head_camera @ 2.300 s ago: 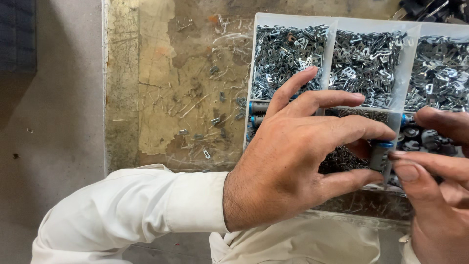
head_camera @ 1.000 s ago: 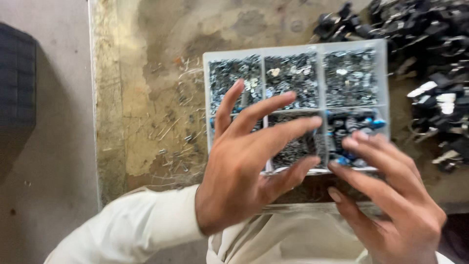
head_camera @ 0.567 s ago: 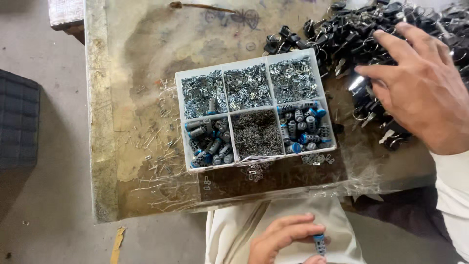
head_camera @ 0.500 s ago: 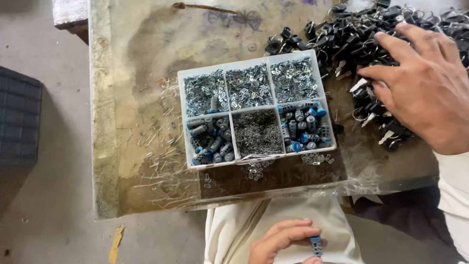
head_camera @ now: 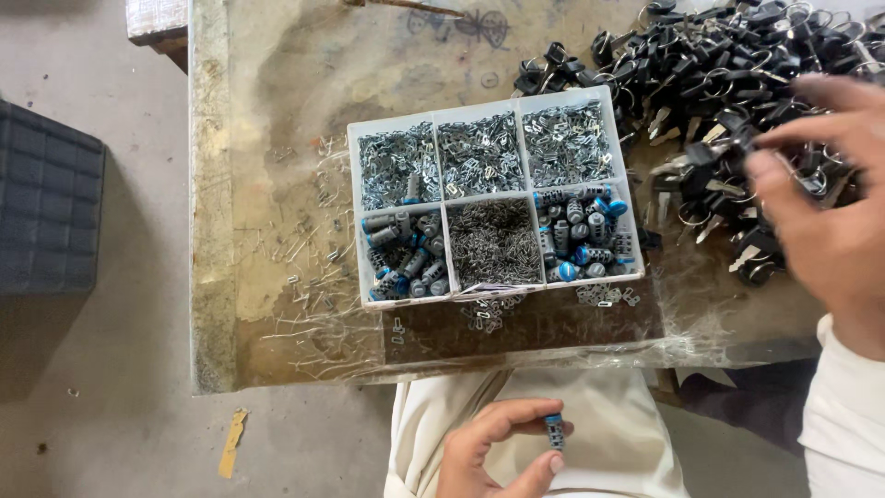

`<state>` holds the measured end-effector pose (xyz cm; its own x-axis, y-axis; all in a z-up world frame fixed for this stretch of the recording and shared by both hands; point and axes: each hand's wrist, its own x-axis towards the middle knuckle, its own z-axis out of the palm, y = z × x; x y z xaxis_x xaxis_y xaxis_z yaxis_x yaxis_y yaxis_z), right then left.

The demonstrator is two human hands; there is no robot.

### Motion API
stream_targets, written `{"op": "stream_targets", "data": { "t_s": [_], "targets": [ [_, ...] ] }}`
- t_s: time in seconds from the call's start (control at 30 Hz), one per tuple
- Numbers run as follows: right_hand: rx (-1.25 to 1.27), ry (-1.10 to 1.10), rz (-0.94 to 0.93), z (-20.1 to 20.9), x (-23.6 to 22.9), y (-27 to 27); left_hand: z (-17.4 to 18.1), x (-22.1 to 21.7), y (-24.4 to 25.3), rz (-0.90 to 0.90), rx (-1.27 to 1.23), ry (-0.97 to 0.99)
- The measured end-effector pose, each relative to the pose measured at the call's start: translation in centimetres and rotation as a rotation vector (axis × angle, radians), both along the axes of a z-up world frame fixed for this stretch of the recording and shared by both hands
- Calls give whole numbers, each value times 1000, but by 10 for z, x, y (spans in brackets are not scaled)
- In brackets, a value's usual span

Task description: The person assembles small metal key cylinder components by inserting pins into a blue and silver housing. They repeatedly pick up pins from a compartmentalized tray and insert them into the cylinder, then place the assembled unit into a container.

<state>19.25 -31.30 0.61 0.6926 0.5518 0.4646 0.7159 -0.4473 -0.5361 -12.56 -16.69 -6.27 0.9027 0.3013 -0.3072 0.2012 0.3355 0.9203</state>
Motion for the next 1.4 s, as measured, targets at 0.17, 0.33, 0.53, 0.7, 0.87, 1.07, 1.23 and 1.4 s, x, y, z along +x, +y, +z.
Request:
{"op": "stream_targets", "data": {
  "t_s": [0.17, 0.33, 0.53, 0.7, 0.87, 1.07, 1.23, 1.4],
  "targets": [
    [-563, -373, 34, 23, -14, 30, 3, 4, -3, -36, 13, 14],
    [-775, -427, 150, 22, -1, 43, 6, 4, -3, -68, -6, 68],
    [-736, -295, 173, 6, 9, 42, 7, 4, -2, -69, -52, 117],
    [-510, -154, 190, 4, 5, 35, 4, 1, -2, -65, -42, 105],
    [-298, 69, 48, -10, -8, 14, -1, 2, -3, -34, -62, 86],
    [359, 491, 14, -56, -7, -32, 0, 6, -3, -42, -47, 119],
    [831, 934, 145, -51, -7, -21, 5, 10, 1, -34, -66, 96],
    [-196, 577, 70, 5, -44, 24, 13, 11, 3, -24, -57, 74]
  ]
}}
